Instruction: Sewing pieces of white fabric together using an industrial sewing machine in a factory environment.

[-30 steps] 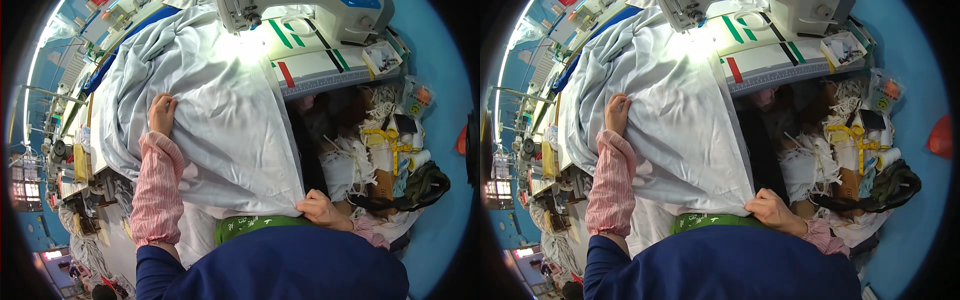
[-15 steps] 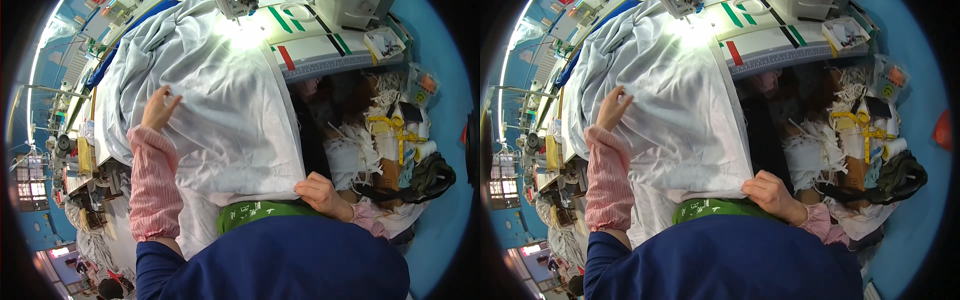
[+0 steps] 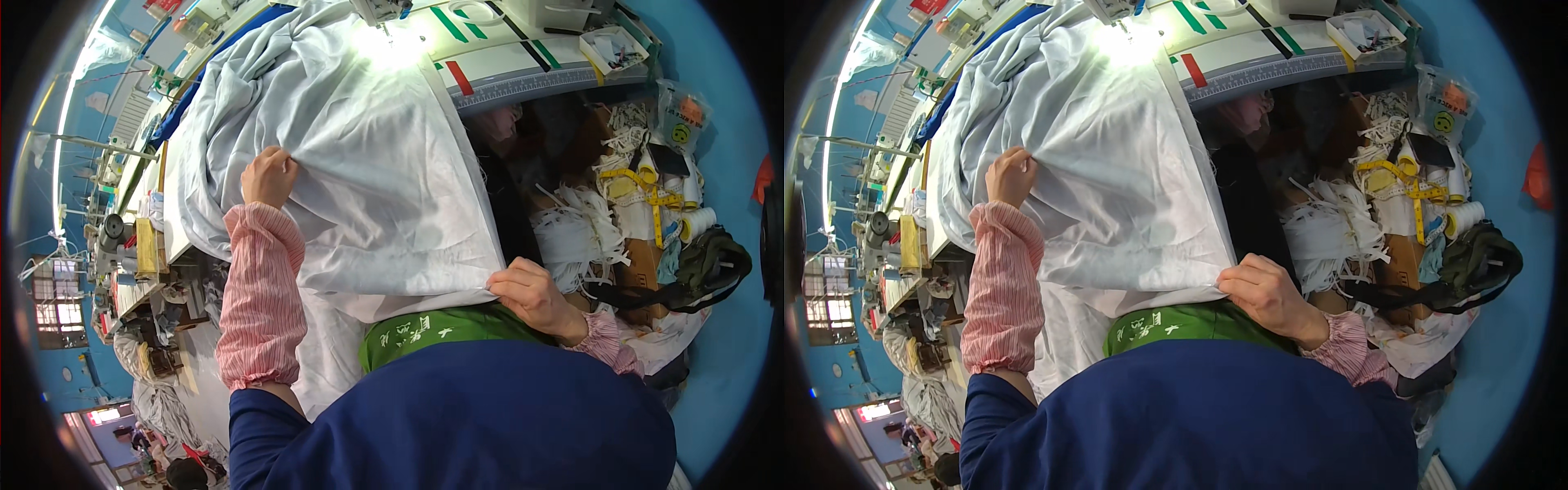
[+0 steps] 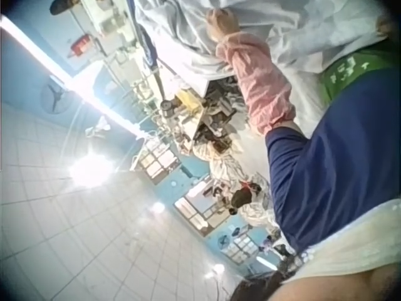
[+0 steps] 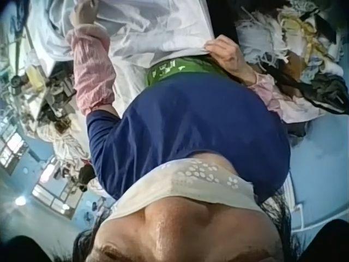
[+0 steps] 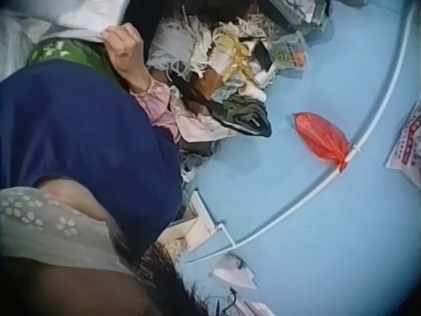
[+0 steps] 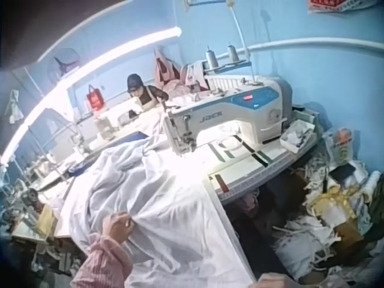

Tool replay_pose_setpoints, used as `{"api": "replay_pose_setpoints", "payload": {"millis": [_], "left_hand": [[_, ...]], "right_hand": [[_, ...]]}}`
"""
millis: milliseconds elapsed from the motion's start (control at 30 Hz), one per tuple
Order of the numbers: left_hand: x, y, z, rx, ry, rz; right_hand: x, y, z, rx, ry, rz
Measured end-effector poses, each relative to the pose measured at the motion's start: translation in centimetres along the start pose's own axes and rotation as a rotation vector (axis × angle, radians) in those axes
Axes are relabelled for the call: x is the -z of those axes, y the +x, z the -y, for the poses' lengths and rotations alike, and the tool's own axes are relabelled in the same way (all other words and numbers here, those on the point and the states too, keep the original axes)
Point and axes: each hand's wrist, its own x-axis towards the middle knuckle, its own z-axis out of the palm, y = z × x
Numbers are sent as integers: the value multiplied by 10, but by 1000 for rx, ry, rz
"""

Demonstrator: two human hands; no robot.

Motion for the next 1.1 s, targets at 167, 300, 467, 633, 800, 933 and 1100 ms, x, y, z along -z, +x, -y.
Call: {"api": "replay_pose_setpoints", "payload": {"millis": [167, 300, 467, 633, 800, 933, 1100], "left_hand": [[13, 0, 2, 70, 107, -41], [10, 2, 6, 66, 89, -63], [-2, 3, 5, 85, 61, -52], [-24, -1, 12, 30, 4, -184], [-34, 18, 20, 44, -121, -211], [-42, 43, 24, -6, -118, -238], [-54, 74, 37, -19, -139, -257]], "right_hand": [[3, 2, 5, 10, -8, -2], [2, 3, 2, 18, 16, -11], [-5, -1, -7, -8, 83, 21], [-16, -5, -24, -134, 177, 107], [-15, 12, -39, -188, 221, 96], [-4, 35, -51, -216, 175, 110], [-1, 60, -67, -196, 155, 107]]}}
